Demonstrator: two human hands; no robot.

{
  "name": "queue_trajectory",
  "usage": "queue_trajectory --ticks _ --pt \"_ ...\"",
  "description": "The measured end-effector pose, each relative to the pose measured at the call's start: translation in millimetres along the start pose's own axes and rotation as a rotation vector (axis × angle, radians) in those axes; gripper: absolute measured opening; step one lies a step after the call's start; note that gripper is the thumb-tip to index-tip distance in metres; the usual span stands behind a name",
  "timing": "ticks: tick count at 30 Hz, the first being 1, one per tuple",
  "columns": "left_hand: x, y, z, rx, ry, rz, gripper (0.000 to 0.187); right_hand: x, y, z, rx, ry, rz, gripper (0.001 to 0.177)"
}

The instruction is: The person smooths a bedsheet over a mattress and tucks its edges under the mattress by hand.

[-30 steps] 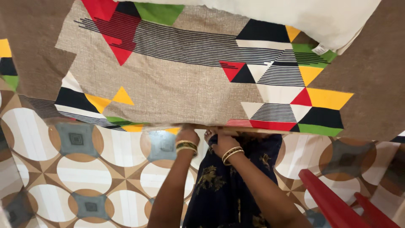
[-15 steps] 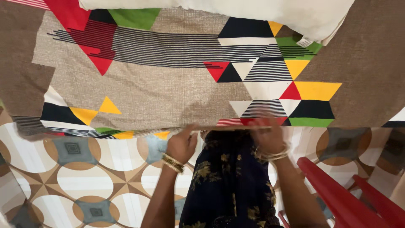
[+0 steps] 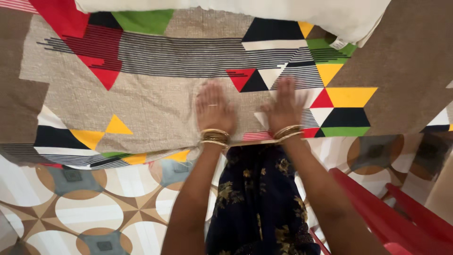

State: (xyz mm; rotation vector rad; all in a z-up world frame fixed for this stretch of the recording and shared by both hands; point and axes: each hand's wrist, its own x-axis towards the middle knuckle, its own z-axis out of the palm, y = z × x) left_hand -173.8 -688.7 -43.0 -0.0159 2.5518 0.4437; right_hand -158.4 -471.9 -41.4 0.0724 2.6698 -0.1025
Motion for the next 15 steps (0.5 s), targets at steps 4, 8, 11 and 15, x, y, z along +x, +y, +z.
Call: queue_trajectory --ticks 4,8,11,15 --pt "3.2 -101.6 -57.3 0.086 0.098 -0.301 0.078 -0.7 -166.5 -7.6 0.016 -0.352 -0.27 0.081" --pt "0.2 -145.5 -76.9 0.022 0.436 -0.345 0.072 -13.5 -239.4 -5.1 0.05 -0.096 -0.502 0.08" --pt "-3.6 -149.0 -73.2 -0.017 0.546 -0.306 0.068 -2.8 -214.9 12.4 0.2 -0.266 -0.564 0.082" --pt "-0.9 -144.7 -72.5 -0.007 0.607 -0.312 0.067 36.2 -29.4 -9.5 0.184 0.517 -0.112 0.08"
